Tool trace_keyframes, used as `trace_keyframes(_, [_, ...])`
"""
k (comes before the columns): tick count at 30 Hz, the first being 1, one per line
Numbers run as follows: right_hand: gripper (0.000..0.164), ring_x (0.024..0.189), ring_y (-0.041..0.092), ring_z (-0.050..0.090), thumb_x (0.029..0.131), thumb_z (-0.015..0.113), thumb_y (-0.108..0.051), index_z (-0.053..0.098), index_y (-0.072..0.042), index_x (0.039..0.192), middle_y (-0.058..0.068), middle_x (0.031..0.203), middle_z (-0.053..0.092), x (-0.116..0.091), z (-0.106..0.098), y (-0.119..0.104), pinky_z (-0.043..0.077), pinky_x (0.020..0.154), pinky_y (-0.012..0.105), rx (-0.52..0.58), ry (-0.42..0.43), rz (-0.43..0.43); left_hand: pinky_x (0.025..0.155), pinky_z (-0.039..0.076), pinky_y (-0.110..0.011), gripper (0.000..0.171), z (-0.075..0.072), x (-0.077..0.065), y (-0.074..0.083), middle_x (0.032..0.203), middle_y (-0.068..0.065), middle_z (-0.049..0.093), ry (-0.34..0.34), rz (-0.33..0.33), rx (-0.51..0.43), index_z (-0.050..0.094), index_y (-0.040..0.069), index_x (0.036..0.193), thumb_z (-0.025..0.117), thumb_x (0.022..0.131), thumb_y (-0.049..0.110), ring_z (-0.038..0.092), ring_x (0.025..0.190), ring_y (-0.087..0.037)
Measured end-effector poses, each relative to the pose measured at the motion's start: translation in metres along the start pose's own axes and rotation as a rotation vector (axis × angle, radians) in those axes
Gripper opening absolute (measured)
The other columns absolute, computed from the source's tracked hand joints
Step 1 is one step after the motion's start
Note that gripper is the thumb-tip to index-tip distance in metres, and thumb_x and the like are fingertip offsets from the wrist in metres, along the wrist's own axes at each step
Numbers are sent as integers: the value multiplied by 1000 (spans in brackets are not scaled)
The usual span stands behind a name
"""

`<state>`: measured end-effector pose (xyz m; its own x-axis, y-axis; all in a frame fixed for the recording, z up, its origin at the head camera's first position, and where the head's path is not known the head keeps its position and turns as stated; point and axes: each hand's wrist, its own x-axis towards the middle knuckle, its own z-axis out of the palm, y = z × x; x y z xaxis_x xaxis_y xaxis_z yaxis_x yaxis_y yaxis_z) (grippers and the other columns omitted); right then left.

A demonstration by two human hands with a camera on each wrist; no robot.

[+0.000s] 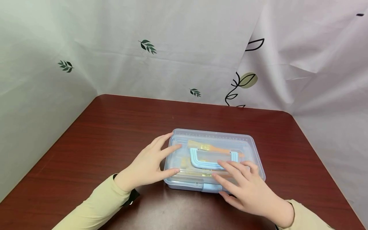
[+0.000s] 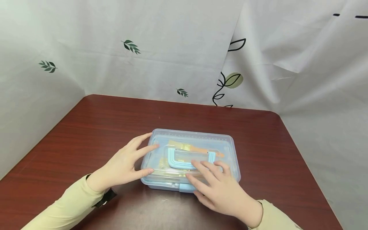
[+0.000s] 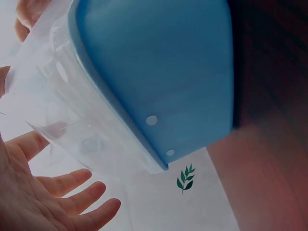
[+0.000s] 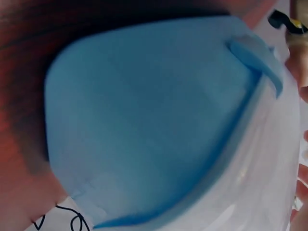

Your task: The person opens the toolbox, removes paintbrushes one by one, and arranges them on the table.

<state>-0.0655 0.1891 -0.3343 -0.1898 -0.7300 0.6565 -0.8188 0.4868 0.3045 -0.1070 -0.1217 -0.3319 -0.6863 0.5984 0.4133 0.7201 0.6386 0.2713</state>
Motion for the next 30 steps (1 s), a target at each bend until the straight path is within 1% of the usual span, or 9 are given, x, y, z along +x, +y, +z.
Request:
trace_keyframes(4, [29, 93, 25, 53, 95, 46, -29, 66, -12, 107, 15, 111, 60, -1, 5, -3, 29, 76, 46, -57, 54, -85, 87, 50, -44, 62, 1, -2, 1, 149, -11, 32, -14, -43, -63, 52, 21, 135, 68, 82, 48, 40, 132, -29])
trace_keyframes(8, [28, 92, 23, 53, 97, 45, -28, 65, -12, 107, 12, 107, 61, -3, 7, -5, 30, 77, 44, -80, 46, -111, 83, 51, -39, 61, 3, -3, 2, 151, -10, 27, -24, -79, -153, 51, 21, 136, 72, 82, 41, 44, 128, -26])
trace_keyframes(12, [28, 91, 23, 54, 97, 44, -28, 65, -11, 106, 11, 105, 62, -5, 9, -7, 30, 76, 43, -89, 45, -121, 87, 49, -38, 61, 5, -4, 3, 152, -11, 24, -30, -107, -226, 51, 21, 136, 73, 81, 37, 46, 125, -24])
trace_keyframes(18, [25, 86, 21, 53, 97, 46, -24, 67, -9, 100, 10, 100, 64, -5, 13, -9, 28, 74, 41, -128, 97, -165, 95, 45, -45, 61, 8, -6, 2, 152, -12, 25, -44, -165, -308, 50, 23, 137, 73, 82, 35, 43, 129, -26])
trace_keyframes(21, [24, 86, 21, 53, 97, 46, -22, 67, -9, 97, 10, 100, 64, -6, 15, -9, 29, 73, 40, -148, 125, -195, 97, 44, -45, 61, 10, -7, 1, 152, -11, 24, -47, -190, -365, 50, 24, 137, 73, 82, 33, 40, 129, -26])
trace_keyframes(26, [23, 86, 20, 53, 97, 47, -18, 68, -8, 96, 9, 99, 64, -9, 17, -9, 30, 73, 40, -156, 145, -230, 95, 45, -43, 61, 13, -7, -2, 152, -8, 21, -57, -224, -496, 50, 24, 137, 75, 81, 27, 36, 129, -23])
trace_keyframes(30, [22, 83, 18, 51, 98, 46, -14, 67, -9, 96, 5, 95, 62, -11, 20, -8, 30, 73, 40, -192, 138, -263, 91, 48, -41, 62, 14, -6, -4, 150, -9, 21, -56, -232, -589, 50, 21, 136, 76, 80, 22, 36, 126, -22])
